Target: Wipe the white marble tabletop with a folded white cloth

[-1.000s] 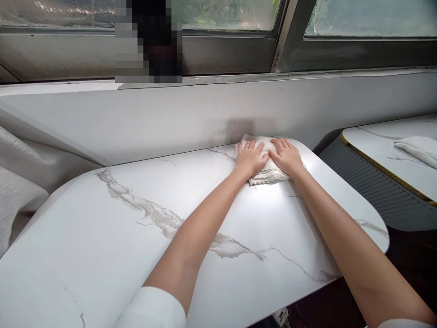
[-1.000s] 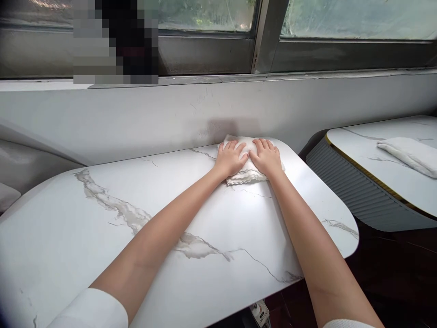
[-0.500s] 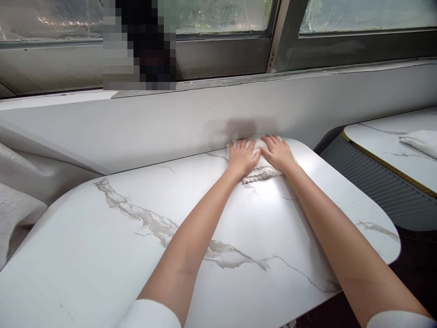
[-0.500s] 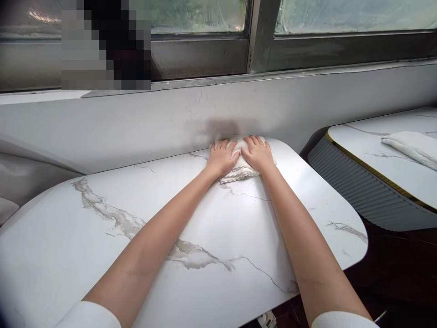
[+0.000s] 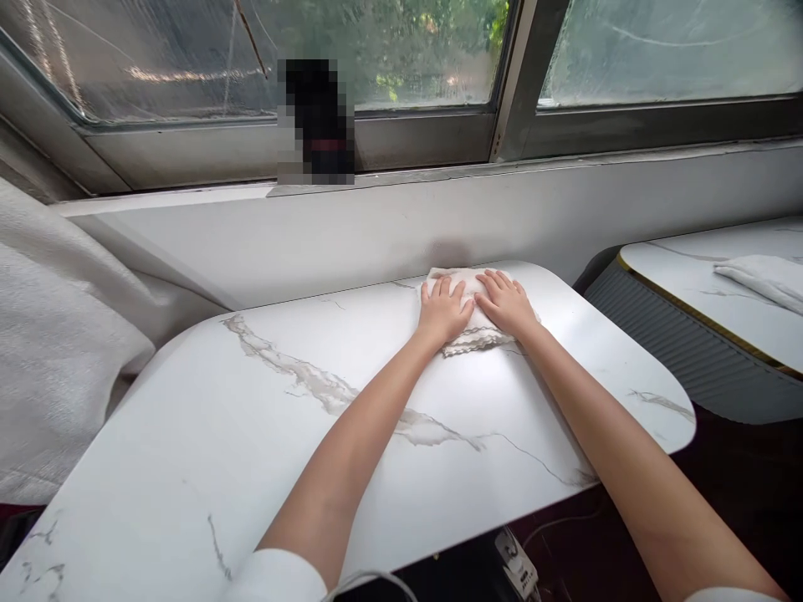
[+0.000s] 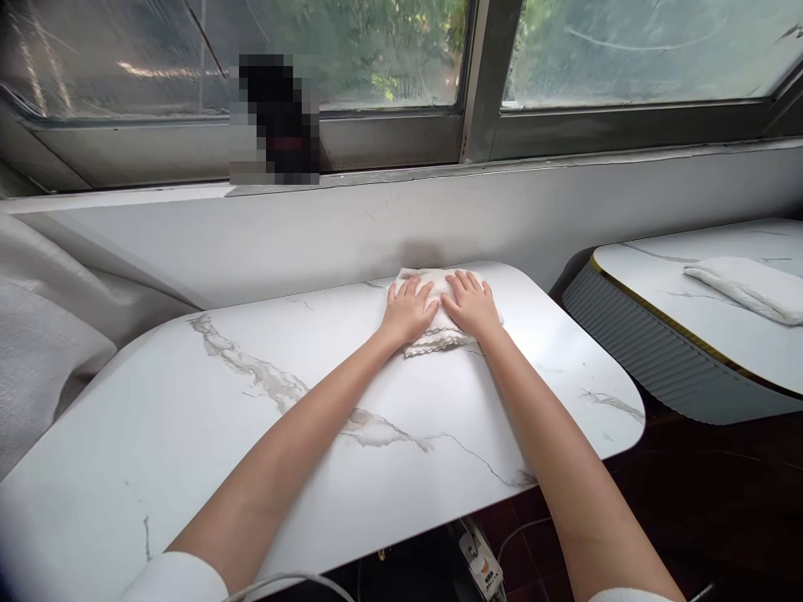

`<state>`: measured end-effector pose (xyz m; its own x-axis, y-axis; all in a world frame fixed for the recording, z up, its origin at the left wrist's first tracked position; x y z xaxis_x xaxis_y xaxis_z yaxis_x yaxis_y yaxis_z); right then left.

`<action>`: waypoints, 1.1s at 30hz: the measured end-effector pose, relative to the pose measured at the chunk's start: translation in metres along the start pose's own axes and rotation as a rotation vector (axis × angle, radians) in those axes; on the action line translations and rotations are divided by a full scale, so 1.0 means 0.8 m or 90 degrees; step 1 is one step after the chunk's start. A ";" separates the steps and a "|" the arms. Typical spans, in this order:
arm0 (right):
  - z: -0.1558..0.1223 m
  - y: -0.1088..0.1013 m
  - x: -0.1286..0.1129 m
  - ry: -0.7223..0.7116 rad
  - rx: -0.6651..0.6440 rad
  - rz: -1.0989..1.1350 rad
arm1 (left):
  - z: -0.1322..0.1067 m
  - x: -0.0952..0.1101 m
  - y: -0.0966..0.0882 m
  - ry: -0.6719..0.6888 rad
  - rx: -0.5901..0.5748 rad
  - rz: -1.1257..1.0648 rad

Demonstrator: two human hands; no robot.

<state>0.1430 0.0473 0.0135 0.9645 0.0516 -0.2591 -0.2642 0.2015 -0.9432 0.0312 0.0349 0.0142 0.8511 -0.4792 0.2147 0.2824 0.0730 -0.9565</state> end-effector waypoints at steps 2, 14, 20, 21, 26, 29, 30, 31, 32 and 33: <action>-0.014 -0.001 -0.005 0.002 -0.010 -0.016 | -0.014 0.004 -0.003 0.001 0.004 0.002; -0.130 -0.010 -0.042 -0.067 -0.025 -0.119 | -0.130 0.050 -0.021 0.030 0.000 0.074; -0.216 -0.026 -0.068 -0.125 0.039 -0.153 | -0.203 0.086 -0.028 0.103 0.000 0.142; -0.227 -0.028 -0.073 -0.138 0.049 -0.152 | -0.212 0.090 -0.029 0.109 -0.003 0.152; -0.260 -0.031 -0.097 -0.197 0.072 -0.112 | -0.245 0.094 -0.038 0.105 -0.021 0.187; -0.266 -0.029 -0.108 -0.199 0.068 -0.092 | -0.256 0.092 -0.043 0.105 -0.021 0.196; -0.267 -0.028 -0.111 -0.197 0.065 -0.089 | -0.259 0.090 -0.045 0.105 -0.022 0.197; -0.268 -0.027 -0.114 -0.194 0.060 -0.087 | -0.260 0.087 -0.046 0.103 -0.025 0.197; -0.268 -0.026 -0.117 -0.192 0.055 -0.087 | -0.261 0.085 -0.047 0.099 -0.033 0.196; -0.267 -0.025 -0.120 -0.188 0.050 -0.087 | -0.261 0.081 -0.047 0.094 -0.043 0.194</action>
<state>0.0552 -0.1705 0.0128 0.9535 0.2975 -0.0488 -0.1419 0.3003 -0.9432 -0.0165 -0.1817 0.0231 0.8169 -0.5665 -0.1087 -0.0087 0.1763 -0.9843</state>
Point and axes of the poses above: each hand's wrist, its own z-axis towards the middle knuckle, its own y-axis out of the palm, x = y × z, the point moved 10 cm from there along z, towards the middle knuckle, and after that the axes turned 9 degrees about y, right-handed, at the moved point
